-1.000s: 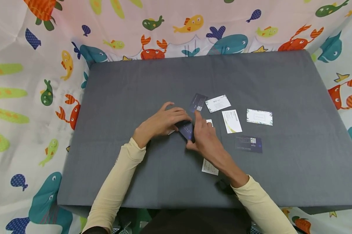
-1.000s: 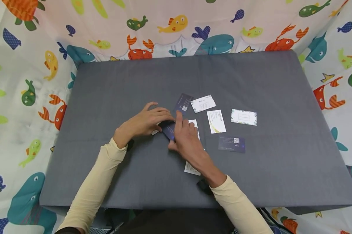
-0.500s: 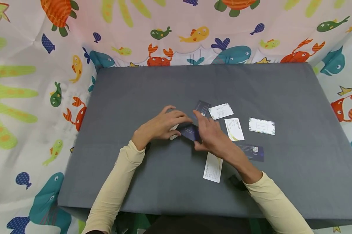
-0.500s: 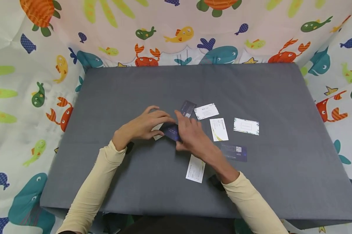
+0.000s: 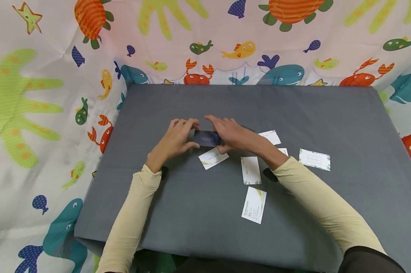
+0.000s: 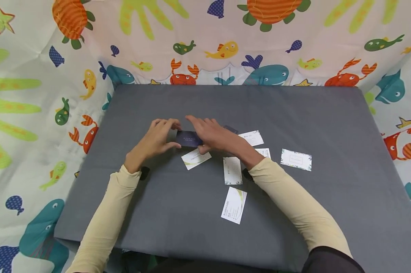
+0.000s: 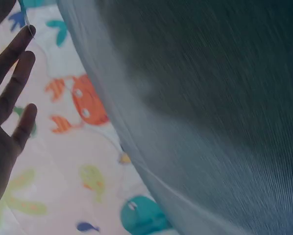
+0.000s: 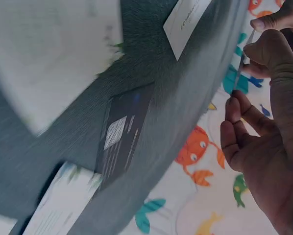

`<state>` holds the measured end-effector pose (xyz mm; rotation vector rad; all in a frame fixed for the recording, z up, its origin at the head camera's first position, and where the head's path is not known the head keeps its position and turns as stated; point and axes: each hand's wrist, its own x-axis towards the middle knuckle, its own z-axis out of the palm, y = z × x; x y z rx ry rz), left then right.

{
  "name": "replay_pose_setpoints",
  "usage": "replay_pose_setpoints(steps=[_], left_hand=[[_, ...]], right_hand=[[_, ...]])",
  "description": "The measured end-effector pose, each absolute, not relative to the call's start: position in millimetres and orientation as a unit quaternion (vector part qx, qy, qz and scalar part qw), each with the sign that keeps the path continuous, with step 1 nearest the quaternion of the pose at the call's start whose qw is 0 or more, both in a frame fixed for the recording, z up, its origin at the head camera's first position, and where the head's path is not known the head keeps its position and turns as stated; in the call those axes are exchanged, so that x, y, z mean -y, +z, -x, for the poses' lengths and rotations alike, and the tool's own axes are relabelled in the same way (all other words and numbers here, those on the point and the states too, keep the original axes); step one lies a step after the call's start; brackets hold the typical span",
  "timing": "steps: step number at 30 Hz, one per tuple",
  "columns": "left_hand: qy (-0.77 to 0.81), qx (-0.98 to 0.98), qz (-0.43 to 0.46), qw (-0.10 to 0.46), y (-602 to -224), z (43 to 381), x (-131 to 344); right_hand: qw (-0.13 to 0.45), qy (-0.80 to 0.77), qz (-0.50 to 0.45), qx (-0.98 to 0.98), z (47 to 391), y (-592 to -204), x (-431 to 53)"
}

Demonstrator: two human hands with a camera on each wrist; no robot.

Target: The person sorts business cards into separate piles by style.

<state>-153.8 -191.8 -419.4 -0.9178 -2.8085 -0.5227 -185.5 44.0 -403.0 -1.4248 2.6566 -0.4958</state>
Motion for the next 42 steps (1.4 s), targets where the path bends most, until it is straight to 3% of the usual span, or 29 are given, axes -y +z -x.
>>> replay_pose_setpoints(steps=[10, 19, 30, 35, 42], left_hand=[[-0.172, 0.96, 0.209, 0.075, -435.5, 177.1, 242.2], [-0.203, 0.964, 0.173, 0.009, -467.3, 182.8, 244.2], [-0.174, 0.971, 0.164, -0.013, -464.8, 180.1, 247.9], [-0.173, 0.972, 0.161, 0.002, -450.8, 170.9, 240.3], [-0.152, 0.962, 0.214, 0.068, -403.7, 143.0, 191.4]], right_hand=[[0.067, -0.171, 0.465, -0.866, 217.2, -419.7, 15.1], [0.098, -0.152, 0.445, -0.877, 221.1, -448.9, 23.4], [0.1, -0.145, 0.459, -0.871, 217.2, -451.8, 28.1], [0.069, -0.161, 0.483, -0.858, 213.5, -440.0, 16.1], [-0.005, -0.148, 0.488, -0.86, 203.7, -399.0, -48.0]])
